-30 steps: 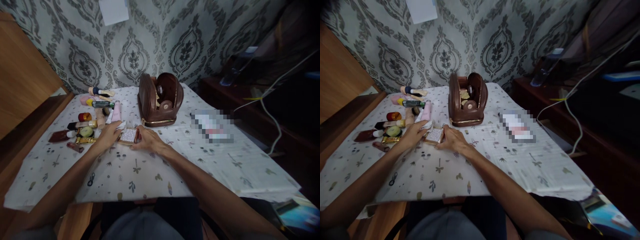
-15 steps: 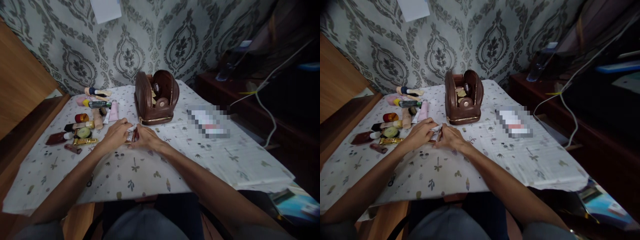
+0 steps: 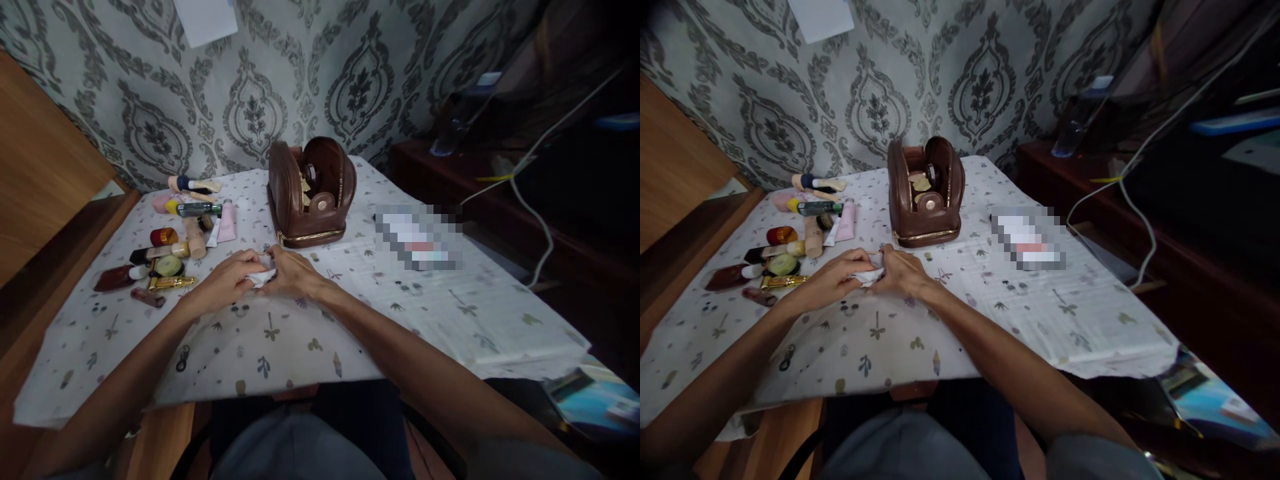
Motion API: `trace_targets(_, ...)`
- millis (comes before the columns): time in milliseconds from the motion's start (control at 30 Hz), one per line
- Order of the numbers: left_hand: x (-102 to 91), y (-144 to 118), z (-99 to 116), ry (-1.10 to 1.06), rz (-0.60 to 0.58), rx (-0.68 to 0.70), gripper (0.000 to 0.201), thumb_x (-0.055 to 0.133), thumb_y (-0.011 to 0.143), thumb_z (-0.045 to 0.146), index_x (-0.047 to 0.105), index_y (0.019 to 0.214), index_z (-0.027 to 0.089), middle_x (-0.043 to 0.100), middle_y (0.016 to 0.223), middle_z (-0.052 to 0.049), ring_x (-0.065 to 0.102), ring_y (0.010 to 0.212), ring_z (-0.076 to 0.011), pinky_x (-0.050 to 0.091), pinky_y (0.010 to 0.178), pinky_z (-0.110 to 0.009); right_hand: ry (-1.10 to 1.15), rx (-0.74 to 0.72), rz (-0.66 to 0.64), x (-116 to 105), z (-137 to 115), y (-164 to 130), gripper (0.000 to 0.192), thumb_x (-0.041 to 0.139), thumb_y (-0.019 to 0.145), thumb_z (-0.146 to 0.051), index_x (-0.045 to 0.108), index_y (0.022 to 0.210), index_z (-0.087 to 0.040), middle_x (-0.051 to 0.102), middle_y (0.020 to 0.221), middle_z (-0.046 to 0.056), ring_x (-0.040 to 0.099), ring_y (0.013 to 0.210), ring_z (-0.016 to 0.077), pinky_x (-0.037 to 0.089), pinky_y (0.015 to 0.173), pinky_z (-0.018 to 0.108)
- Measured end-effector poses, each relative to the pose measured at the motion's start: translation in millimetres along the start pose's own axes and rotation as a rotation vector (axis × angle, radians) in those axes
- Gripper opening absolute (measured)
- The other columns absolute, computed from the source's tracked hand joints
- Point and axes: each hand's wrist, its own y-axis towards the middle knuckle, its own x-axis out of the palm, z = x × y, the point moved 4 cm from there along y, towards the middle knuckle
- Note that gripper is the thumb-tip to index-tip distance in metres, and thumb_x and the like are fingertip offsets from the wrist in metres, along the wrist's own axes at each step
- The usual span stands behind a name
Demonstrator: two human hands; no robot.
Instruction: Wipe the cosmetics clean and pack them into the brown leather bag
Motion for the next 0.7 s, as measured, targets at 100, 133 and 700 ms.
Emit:
trace_targets(100, 0.6, -1.9, -0.8, 0.017, 0.005, -0.016, 0.029, 0.042, 0.081, 0.005, 0.063, 0.095, 0.019, 0.054, 0.097, -0.004, 0.053, 0.098, -0.0209, 0.043, 0.086, -0.033, 0.04, -0.016, -0.019, -1.2, 0.9, 0.2, 0.081, 0.083, 0.06, -0.04, 0.048, 0.128, -0.014, 0.066, 0.115, 0.014, 0.064, 0.106, 0.0326, 0.049, 0.082, 0.037)
trace_targets(133, 0.8, -2.0, -0.1, 0.029, 0.007, -0.015, 0.029, 0.041, 0.081, 0.005, 0.062, 0.095, 0.019, 0.054, 0.096, -0.004, 0.053, 0.097, -0.0207, 0.043, 0.086, -0.033, 0.06, -0.023, -0.027, -1.7, 1.1, 0.0, 0.081, 0.083, 0.06, -0.038, 0.048, 0.128, -0.014, 0.065, 0.115, 0.014, 0.064, 0.107, 0.032, 0.049, 0.083, 0.037)
trace_targets(700, 5.1, 20.0, -4.7, 0.328, 0.086, -0.093, 0.033, 0.039, 0.079, 0.002, 0.062, 0.098, 0.017, 0.054, 0.1, -0.008, 0.054, 0.098, -0.0229, 0.048, 0.083, -0.035, 0.115, 0.003, 0.001, 1.2, 9.9, 5.3, 0.062, 0.084, 0.055, -0.043, 0.052, 0.102, -0.018, 0.061, 0.081, 0.0, 0.059, 0.074, 0.0188, 0.041, 0.061, 0.029)
